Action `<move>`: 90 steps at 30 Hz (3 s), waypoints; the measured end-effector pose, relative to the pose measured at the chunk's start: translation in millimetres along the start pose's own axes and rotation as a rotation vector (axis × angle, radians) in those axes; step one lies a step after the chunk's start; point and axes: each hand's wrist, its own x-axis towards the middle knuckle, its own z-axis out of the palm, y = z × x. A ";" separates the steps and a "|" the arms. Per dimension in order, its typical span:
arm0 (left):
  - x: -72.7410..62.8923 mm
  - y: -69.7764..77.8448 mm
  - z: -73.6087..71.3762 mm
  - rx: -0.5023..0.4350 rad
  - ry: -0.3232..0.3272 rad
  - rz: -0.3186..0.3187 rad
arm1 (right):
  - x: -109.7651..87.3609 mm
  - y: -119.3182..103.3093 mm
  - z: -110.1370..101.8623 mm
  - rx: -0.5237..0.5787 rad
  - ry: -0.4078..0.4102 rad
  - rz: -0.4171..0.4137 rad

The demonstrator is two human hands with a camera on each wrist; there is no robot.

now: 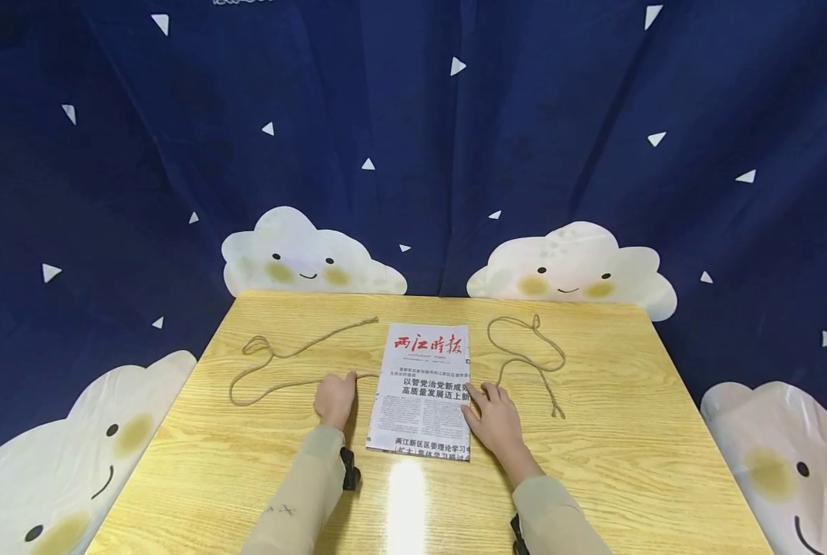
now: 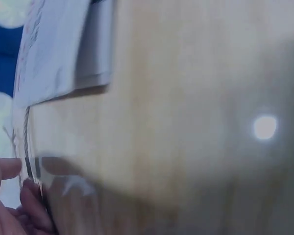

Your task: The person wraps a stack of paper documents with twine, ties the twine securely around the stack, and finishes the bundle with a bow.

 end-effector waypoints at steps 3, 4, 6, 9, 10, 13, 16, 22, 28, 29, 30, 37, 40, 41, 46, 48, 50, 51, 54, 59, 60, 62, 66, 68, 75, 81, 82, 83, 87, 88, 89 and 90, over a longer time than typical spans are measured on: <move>4.6 -1.1 -2.3 -0.052 0.001 -0.032 | -0.4 -0.4 -0.3 -0.002 -0.008 0.006; 5.5 -1.2 -3.0 -0.067 0.008 -0.041 | -0.5 -0.5 -0.4 -0.004 -0.013 0.009; 6.8 -0.9 -4.6 -0.099 -0.002 -0.071 | -0.8 -1.1 -1.0 -0.005 -0.021 0.012; 7.4 0.5 -5.9 -0.132 0.007 -0.084 | -1.1 -1.3 -1.9 -0.008 -0.029 0.017; 7.2 1.4 -6.7 -0.142 0.002 -0.080 | -1.1 -1.4 -2.2 -0.008 -0.029 0.020; 5.8 4.5 -9.5 -0.168 -0.002 -0.065 | -1.1 -0.7 -2.2 -0.013 -0.030 0.019; 4.1 7.0 -11.9 -0.170 -0.017 -0.011 | -1.0 -0.3 -1.9 -0.014 -0.032 0.017; 3.1 8.2 -13.8 -0.080 -0.019 0.132 | -0.5 -0.2 -0.2 -0.013 -0.029 0.011; 4.0 6.6 -15.1 -0.072 -0.050 0.192 | -0.9 -0.7 0.8 -0.021 -0.023 0.004; 5.5 6.2 -14.3 -0.108 -0.072 0.190 | -0.9 -0.4 1.2 -0.021 -0.021 0.002; 7.0 6.0 -13.5 -0.143 -0.094 0.185 | -0.8 0.0 1.9 -0.022 -0.019 0.000; 14.2 16.1 -12.2 -0.563 -0.154 0.116 | -1.9 1.4 3.5 0.027 -0.005 0.005; 13.6 27.7 -14.2 -0.737 -0.157 0.122 | -1.9 1.7 3.6 0.039 -0.001 0.010; 12.9 32.2 -14.8 -0.783 -0.153 0.135 | -1.8 1.7 3.4 0.039 0.000 0.012; 4.9 54.0 -12.4 -0.771 -0.104 0.316 | -1.8 1.8 2.7 0.048 0.010 0.009; -1.3 61.5 -8.9 -0.668 -0.083 0.432 | -1.8 1.9 2.7 0.046 0.012 0.008; -8.4 67.9 -4.3 -0.552 -0.066 0.556 | -1.5 2.0 2.8 0.041 0.010 0.010; -12.4 70.6 -1.7 -0.505 -0.071 0.612 | -1.5 2.0 2.8 0.036 0.011 0.009; -24.9 77.1 6.6 -0.359 -0.096 0.763 | -1.4 1.9 3.1 0.032 0.013 0.007; -44.0 77.1 20.4 -0.103 -0.182 0.933 | -1.4 1.8 4.0 0.037 0.031 -0.007; -46.7 75.6 23.2 -0.049 -0.206 0.957 | -1.5 1.9 4.3 0.038 0.033 -0.008; -51.0 71.5 28.9 0.049 -0.263 0.986 | -1.8 2.0 4.6 0.037 0.036 -0.010; -55.5 62.0 37.6 0.182 -0.373 0.974 | -2.9 2.5 4.7 0.038 0.026 -0.003; -56.5 57.9 39.6 0.182 -0.398 0.953 | -3.2 2.7 4.7 0.038 0.025 -0.006; -50.1 46.6 40.9 0.197 -0.220 1.067 | -2.7 3.1 5.9 0.036 0.008 0.016; -34.5 37.5 31.1 0.155 0.053 0.827 | -2.1 2.8 5.8 0.041 -0.002 0.017; -31.8 36.4 28.8 0.129 0.054 0.763 | -2.1 2.9 5.7 0.038 0.000 0.016; -29.2 35.5 26.7 0.097 0.042 0.706 | -2.2 3.0 5.5 0.036 0.002 0.014; -21.9 32.3 21.9 -0.036 -0.059 0.580 | -2.4 3.7 5.1 0.031 0.010 0.011; -21.1 31.7 21.6 -0.074 -0.079 0.571 | -2.5 3.8 5.2 0.029 0.010 0.012; -20.7 31.3 21.3 -0.104 -0.094 0.564 | -2.5 4.1 5.3 0.028 0.010 0.012; -20.1 30.2 22.1 -0.121 -0.099 0.563 | -2.5 4.2 5.6 0.027 0.009 0.012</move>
